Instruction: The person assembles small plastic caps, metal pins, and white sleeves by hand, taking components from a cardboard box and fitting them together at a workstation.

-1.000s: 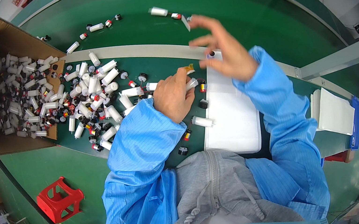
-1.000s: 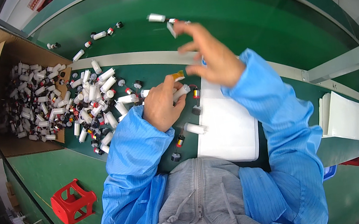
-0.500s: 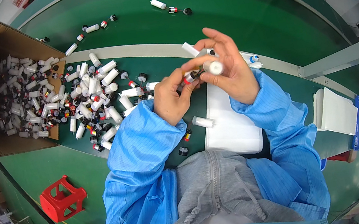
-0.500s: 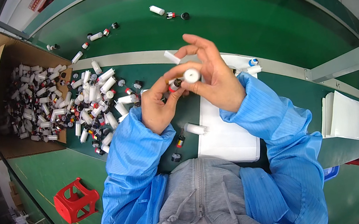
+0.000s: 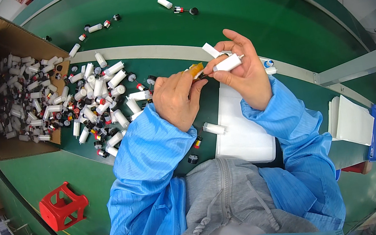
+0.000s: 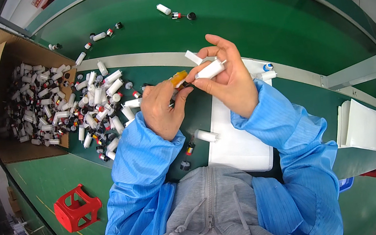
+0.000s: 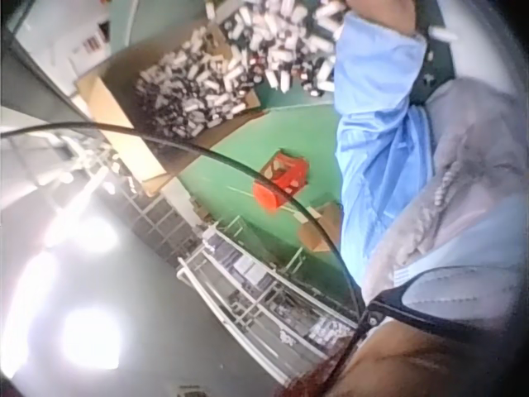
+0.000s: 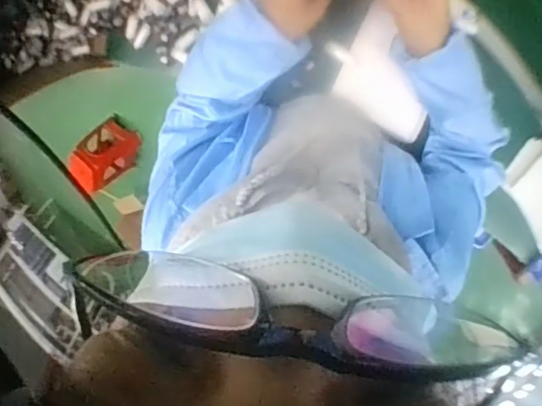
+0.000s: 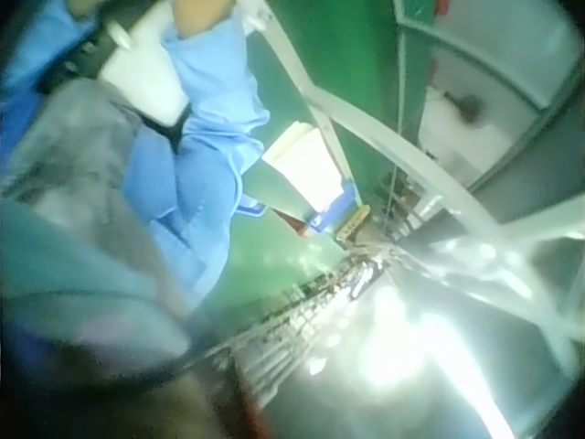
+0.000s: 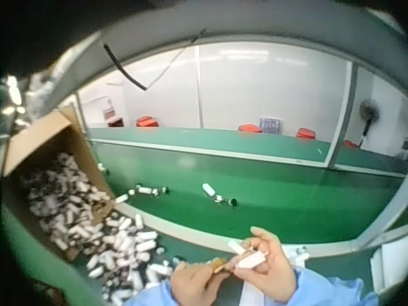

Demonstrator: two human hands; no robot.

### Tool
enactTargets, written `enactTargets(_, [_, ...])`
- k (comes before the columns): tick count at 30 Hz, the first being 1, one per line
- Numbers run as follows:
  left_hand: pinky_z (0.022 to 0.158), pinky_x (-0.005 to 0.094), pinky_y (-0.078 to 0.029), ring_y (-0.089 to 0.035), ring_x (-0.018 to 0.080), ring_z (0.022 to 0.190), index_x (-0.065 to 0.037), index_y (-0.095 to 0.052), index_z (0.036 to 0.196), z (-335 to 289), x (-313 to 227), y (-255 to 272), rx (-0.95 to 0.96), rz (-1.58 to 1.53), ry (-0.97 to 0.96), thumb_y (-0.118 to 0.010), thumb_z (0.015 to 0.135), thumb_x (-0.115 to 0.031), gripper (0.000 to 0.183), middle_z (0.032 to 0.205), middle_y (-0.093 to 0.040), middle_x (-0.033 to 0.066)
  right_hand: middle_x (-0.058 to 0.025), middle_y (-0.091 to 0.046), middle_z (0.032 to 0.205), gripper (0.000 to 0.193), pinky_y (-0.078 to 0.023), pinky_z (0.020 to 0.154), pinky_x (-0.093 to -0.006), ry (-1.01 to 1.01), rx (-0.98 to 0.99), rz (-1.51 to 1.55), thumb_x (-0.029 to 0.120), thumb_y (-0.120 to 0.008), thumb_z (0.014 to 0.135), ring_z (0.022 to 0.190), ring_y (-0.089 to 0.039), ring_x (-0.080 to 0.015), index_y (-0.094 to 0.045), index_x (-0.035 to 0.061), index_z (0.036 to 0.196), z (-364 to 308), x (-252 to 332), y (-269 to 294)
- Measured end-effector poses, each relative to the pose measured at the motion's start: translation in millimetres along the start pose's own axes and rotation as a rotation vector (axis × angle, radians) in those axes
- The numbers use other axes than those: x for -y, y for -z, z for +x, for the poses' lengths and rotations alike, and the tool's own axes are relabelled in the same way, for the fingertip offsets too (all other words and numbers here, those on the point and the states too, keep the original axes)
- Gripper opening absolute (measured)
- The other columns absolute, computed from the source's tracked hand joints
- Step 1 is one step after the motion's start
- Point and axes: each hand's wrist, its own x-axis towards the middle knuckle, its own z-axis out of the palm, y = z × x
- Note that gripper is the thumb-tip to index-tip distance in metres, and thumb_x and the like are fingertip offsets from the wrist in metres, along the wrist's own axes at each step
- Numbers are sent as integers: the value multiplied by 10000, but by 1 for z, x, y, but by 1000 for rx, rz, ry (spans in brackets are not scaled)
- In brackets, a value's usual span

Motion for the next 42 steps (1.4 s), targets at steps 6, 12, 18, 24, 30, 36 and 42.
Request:
enactTargets(6, [811,266,-524,-652,153,856,44,-551,1247,1,11,-16,257,-1410,539,-575,958,-105,326,1017,-676,111,-177,-391,1195,815,-528,857,-334,215,133,-190,-214,-497,780,949,-623,-214,-126,65,1450,0,-2,3])
enactTargets(12, [796,280,-519,-628,158,882,8,-510,1321,-1,30,-13,604,-1889,678,-532,980,-101,359,1066,-658,121,-172,-413,1201,843,-489,897,-348,150,122,-110,-175,-556,775,985,-604,-203,-123,76,1453,10,0,10])
enactTargets(18, [807,284,-520,-626,162,889,-5,-523,1315,3,22,-11,438,-1868,699,-563,958,-73,365,1076,-652,129,-117,-555,1074,604,-447,779,-263,366,-223,-222,-37,-657,836,948,-555,-152,-344,38,1347,10,0,16])
enactTargets(24, [806,286,-520,-635,170,907,6,-517,1315,0,23,-15,344,-1859,672,-585,938,-35,385,1058,-648,115,-79,-587,911,512,-483,708,-239,-105,50,53,-49,-633,868,808,-592,-129,-345,5,1288,-1,6,6])
enactTargets(30, [785,287,-520,-647,165,884,21,-522,1307,-3,10,-15,213,-1451,494,-597,911,14,403,1075,-649,111,-80,-597,907,531,-491,727,-245,-167,58,-14,-42,-636,870,865,-613,-141,-320,-1,1295,-1,0,7])
enactTargets(36, [772,284,-515,-643,160,856,17,-535,1295,-1,9,-12,261,-1527,508,-607,903,13,398,1058,-661,119,-185,-388,1330,669,-523,858,-348,123,-192,-46,30,-671,861,1200,-543,-360,-265,41,1393,11,2,15])
enactTargets(42, [779,269,-503,-615,142,852,18,-548,1274,-2,7,-13,382,-1305,534,-586,935,-33,345,1075,-643,116,-183,-325,1374,849,-535,921,-440,-15,-80,116,-61,-688,799,1194,-539,-394,-173,95,1455,10,0,12])
